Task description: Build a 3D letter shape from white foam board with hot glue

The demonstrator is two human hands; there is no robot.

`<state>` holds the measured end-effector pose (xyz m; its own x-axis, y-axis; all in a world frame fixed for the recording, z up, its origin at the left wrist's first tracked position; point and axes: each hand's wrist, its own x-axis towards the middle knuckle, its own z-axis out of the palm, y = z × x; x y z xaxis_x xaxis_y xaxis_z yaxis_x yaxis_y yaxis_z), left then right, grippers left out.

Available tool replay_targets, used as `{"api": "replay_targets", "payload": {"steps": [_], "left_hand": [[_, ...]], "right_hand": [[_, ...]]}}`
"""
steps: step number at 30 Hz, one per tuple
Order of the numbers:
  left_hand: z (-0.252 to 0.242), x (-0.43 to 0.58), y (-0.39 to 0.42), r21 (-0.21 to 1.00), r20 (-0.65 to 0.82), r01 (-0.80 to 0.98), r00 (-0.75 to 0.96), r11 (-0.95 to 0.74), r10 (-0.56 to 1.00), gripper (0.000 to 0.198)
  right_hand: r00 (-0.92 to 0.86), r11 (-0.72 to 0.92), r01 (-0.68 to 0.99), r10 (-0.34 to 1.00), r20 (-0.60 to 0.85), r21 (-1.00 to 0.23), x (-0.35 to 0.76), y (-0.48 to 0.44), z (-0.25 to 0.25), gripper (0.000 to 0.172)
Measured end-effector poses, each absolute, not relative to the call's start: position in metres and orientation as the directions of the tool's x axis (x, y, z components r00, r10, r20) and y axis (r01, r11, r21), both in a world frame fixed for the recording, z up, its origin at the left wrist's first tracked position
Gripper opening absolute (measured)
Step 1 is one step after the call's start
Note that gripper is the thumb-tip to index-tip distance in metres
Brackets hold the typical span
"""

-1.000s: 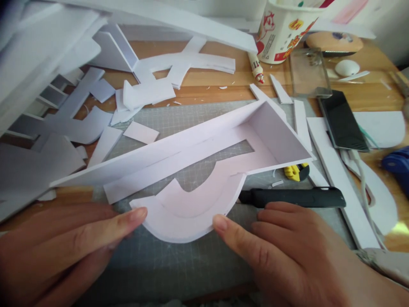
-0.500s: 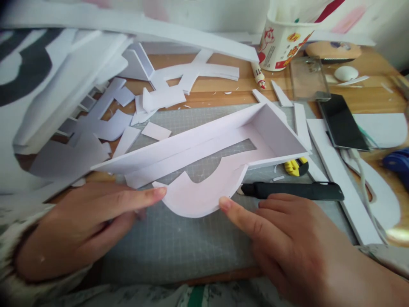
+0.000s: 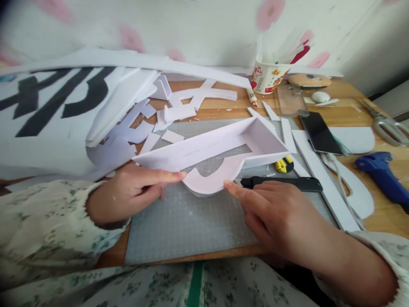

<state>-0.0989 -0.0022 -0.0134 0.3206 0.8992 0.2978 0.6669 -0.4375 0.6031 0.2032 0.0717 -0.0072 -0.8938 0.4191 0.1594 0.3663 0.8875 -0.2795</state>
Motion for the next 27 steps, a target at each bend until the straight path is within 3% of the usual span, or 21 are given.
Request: {"api": "replay_targets", "payload": {"steps": [15, 27], "left_hand": [[-0.0160, -0.0982, 0.0005, 0.556, 0.376, 0.641, 0.373, -0.528, 0.848, 0.047], [-0.0213, -0.0973, 0.0006, 0.625, 0.357, 0.622, 0.310, -0.472, 0.881, 0.041]], "right_hand": [[-0.888, 0.887, 0.375, 0.427, 0.171, -0.268, 0.2043, 0.0729, -0.0132, 0.051], [-0.879, 0.922, 0.359, 0.387, 0.279, -0.148, 0.1948, 0.0704, -0.0134, 0.037]]}}
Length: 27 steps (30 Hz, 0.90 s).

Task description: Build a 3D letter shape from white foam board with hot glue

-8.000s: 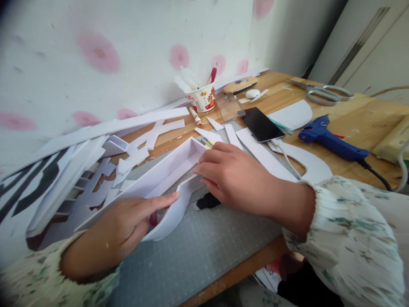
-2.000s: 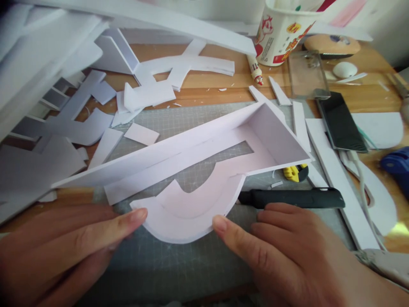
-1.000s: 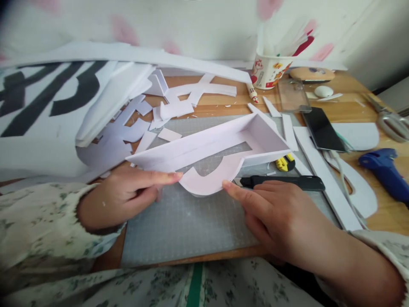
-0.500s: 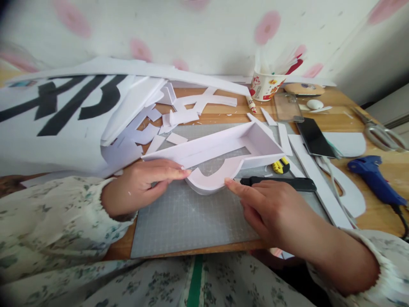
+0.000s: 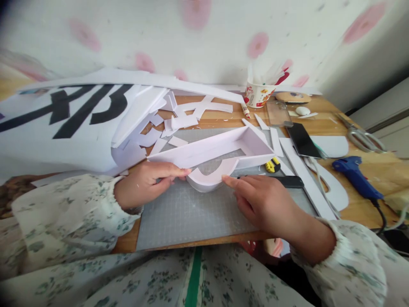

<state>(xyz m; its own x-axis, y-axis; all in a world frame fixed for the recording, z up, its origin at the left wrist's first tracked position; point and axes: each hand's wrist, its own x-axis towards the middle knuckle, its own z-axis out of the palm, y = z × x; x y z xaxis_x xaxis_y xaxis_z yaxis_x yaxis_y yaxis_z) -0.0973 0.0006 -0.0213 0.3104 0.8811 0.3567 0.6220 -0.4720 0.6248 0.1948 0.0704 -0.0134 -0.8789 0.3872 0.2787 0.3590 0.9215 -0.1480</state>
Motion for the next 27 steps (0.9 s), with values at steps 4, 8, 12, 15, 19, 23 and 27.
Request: {"api": "replay_targets", "payload": {"steps": [4, 8, 12, 15, 19, 23, 27], "left_hand": [[-0.021, -0.096, -0.001, 0.612, 0.368, 0.639, 0.290, -0.466, 0.883, 0.040], [-0.023, -0.096, -0.005, 0.555, 0.413, 0.669, 0.295, -0.495, 0.862, 0.041], [-0.021, -0.094, -0.010, 0.431, 0.474, 0.722, 0.329, -0.541, 0.817, 0.040], [-0.013, -0.091, -0.018, 0.322, 0.539, 0.755, 0.349, -0.571, 0.767, 0.041], [-0.002, -0.089, -0.035, 0.294, 0.680, 0.709, 0.316, -0.641, 0.662, 0.041], [-0.005, -0.073, -0.057, 0.239, 0.734, 0.621, 0.387, -0.746, 0.558, 0.033], [-0.013, -0.050, -0.082, 0.191, 0.774, 0.387, 0.506, -0.902, 0.380, 0.018]], "right_hand": [[-0.851, 0.894, 0.438, 0.446, 0.276, -0.094, 0.185, 0.062, -0.012, 0.038], [-0.818, 0.837, 0.532, 0.547, 0.180, -0.127, 0.171, 0.054, -0.012, 0.041], [-0.772, 0.778, 0.576, 0.619, 0.148, -0.250, 0.160, 0.052, -0.012, 0.032], [-0.767, 0.770, 0.561, 0.622, 0.160, -0.302, 0.158, 0.053, -0.009, 0.028], [-0.793, 0.803, 0.509, 0.577, 0.194, -0.310, 0.163, 0.056, -0.002, 0.034], [-0.796, 0.810, 0.478, 0.563, 0.221, -0.340, 0.167, 0.063, 0.001, 0.034], [-0.789, 0.801, 0.510, 0.581, 0.200, -0.315, 0.170, 0.073, 0.000, 0.033]]}}
